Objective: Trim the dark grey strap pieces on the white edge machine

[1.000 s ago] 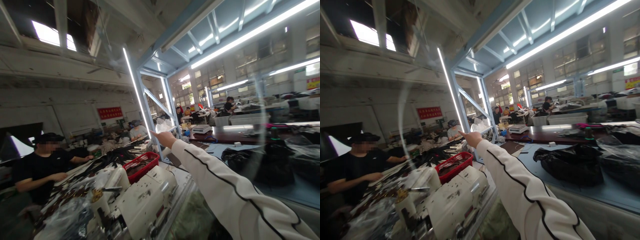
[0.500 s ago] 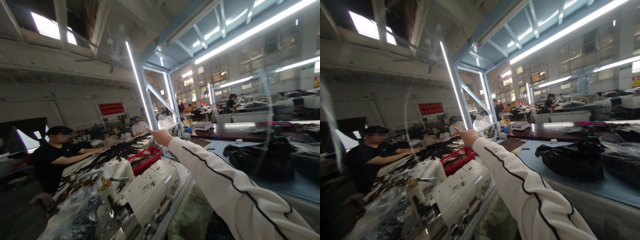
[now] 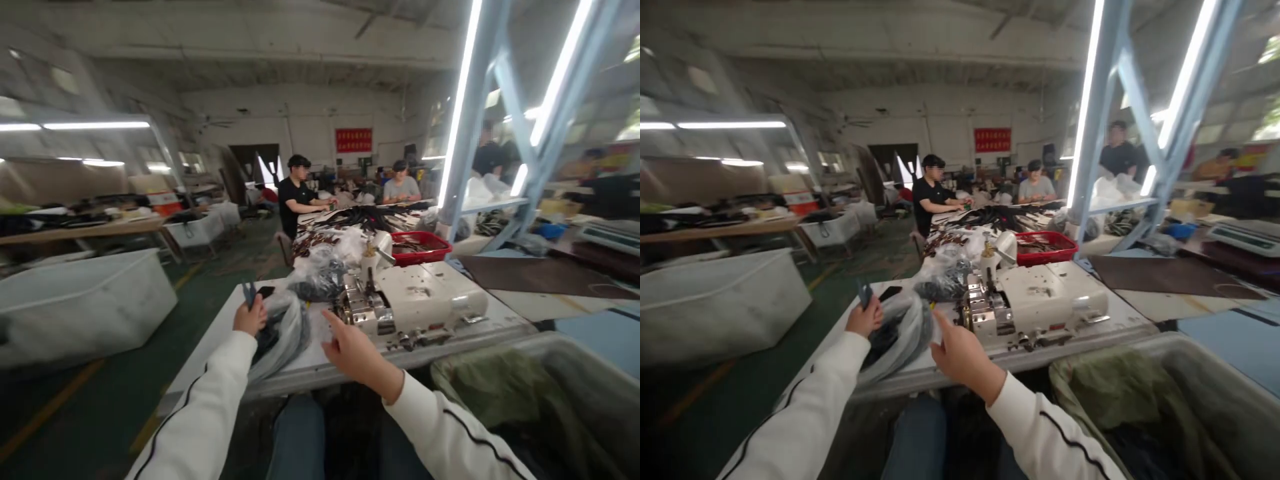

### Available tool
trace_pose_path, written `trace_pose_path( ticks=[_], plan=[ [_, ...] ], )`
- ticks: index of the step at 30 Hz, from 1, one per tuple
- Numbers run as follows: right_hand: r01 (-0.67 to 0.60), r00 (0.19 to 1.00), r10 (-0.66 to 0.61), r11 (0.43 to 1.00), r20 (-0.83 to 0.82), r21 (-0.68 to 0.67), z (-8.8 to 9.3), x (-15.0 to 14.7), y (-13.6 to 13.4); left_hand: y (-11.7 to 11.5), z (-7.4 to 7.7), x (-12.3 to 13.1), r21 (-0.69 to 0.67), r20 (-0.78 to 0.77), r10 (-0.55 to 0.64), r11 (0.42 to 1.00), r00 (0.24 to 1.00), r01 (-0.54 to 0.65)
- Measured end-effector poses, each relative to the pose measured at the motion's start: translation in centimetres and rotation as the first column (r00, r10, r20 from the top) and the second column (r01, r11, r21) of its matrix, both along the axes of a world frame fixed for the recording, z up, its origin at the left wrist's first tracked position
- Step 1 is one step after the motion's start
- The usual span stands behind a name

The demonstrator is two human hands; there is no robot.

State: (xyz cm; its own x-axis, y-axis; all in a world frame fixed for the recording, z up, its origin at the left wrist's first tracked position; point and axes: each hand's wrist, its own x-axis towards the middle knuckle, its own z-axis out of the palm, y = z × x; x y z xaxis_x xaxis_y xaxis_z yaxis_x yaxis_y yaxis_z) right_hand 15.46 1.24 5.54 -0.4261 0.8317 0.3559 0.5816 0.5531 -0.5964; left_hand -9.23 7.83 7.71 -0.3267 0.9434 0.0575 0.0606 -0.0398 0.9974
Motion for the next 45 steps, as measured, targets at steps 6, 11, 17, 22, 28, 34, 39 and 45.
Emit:
trace_pose_path(
  ticks=[6, 11, 17, 22, 28, 34, 39, 45],
  plan=[
    [-0.153, 0.811, -0.051, 0.943, -0.583, -0.296, -0.5, -7.5, 3.5, -3.6, -0.5, 0.6, -0.036, 0.287, -0.357, 0.923, 0.889, 0.383],
    [-0.357, 0.662, 0.013, 0.885, -0.749, -0.3, 0.8, -8.9, 3.9, -7.2, -1.3, 3.5, -0.084, 0.49, -0.473, 0.81, 0.732, 0.58],
    [-0.405, 0.364, -0.332, 0.784, -0.87, -0.469, -0.1, -8.1, 1.8, -8.7, -2.7, 5.2, -0.063, 0.575, -0.436, 0.82, 0.693, 0.569],
    [-0.438, 0.194, -0.441, 0.761, -0.876, -0.479, -0.1, -6.0, 1.5, -9.6, -4.3, 5.8, -0.074, 0.61, -0.394, 0.836, 0.688, 0.544],
    [-0.497, 0.219, -0.436, 0.72, -0.873, -0.485, -0.1, -4.4, 0.8, -10.7, -5.0, 5.9, -0.041, 0.647, -0.332, 0.883, 0.687, 0.467],
    [-0.561, 0.201, -0.428, 0.687, -0.881, -0.462, -0.5, -3.9, -0.2, -11.2, -4.5, 6.9, -0.094, 0.661, -0.44, 0.755, 0.608, 0.648],
    [-0.56, 0.217, -0.391, 0.7, -0.894, -0.443, -0.8, -3.1, -0.4, -11.1, -4.3, 8.0, -0.117, 0.702, -0.484, 0.645, 0.522, 0.755],
    [-0.53, 0.278, -0.257, 0.763, -0.926, -0.371, -1.0, -3.4, -1.6, -11.0, -5.2, 9.4, -0.176, 0.57, -0.364, 0.821, 0.736, 0.543]
  ],
)
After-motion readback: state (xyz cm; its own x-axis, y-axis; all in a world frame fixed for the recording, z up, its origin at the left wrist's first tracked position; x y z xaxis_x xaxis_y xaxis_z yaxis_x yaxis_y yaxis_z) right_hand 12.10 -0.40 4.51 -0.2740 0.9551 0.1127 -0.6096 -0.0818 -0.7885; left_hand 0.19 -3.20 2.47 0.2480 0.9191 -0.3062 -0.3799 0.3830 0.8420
